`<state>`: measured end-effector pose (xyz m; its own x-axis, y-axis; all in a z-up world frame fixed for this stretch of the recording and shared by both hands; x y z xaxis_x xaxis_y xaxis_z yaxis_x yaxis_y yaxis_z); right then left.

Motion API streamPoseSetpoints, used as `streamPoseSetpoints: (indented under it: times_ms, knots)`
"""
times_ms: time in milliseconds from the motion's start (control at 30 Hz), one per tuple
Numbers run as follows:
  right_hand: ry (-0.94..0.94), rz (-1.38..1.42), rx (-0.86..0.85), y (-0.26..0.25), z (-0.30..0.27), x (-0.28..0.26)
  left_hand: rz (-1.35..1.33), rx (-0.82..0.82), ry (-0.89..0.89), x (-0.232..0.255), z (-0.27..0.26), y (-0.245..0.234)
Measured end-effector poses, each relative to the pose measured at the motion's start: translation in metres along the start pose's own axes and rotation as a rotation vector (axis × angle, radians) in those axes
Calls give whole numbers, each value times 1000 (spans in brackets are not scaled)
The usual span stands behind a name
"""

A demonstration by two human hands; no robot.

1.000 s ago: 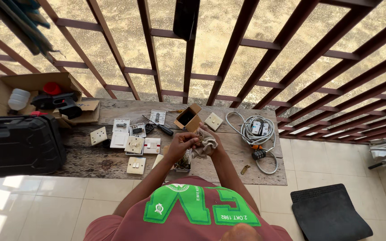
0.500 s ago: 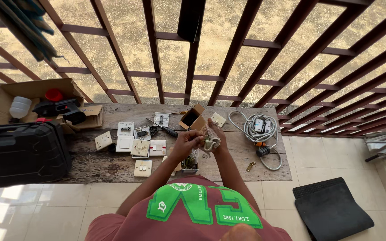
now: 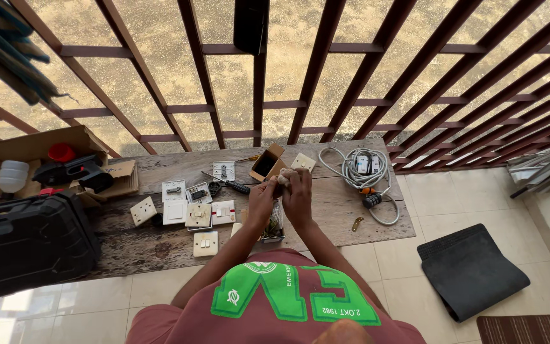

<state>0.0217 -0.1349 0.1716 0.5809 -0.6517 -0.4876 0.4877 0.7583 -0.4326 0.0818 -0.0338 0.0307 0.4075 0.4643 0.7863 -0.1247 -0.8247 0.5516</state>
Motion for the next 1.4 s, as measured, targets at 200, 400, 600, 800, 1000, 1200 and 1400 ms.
streamPoseSetpoints:
  times_ms: [200,400,600,800,1000,1200,1400]
  knots:
    - [-56,108,-199,12,-2,-22,-9,105,-109,-25,15,-29]
    - [218,384,-352,10,-20,24,50,31,-124,5,-1,-6]
    - [814,1006,150,-12,-36,98,297,110,65,32,-14,9]
    - [788,851,-25,37,-67,124,576,-82,306,33,-38,54]
    - [591,568,-137,32,-65,141,839,193,356,30,-40,43]
    - [494,196,-71,-3,-44,120,241,67,-311,-29,-13,1]
    - [494,91,-167,5,-43,80,45,-84,-677,-104,0,-20]
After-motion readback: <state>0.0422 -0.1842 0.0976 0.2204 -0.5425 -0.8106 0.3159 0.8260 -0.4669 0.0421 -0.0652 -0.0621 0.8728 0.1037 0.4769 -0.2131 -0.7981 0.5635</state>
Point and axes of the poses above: each hand's wrist, its own z-axis towards the middle knuckle, its own y-axis out of the palm, x = y × z, the point moved 9 cm from there along z, towards the middle knuckle, and after that the axes turned 14 degrees about -y, right-handed, at the moved point
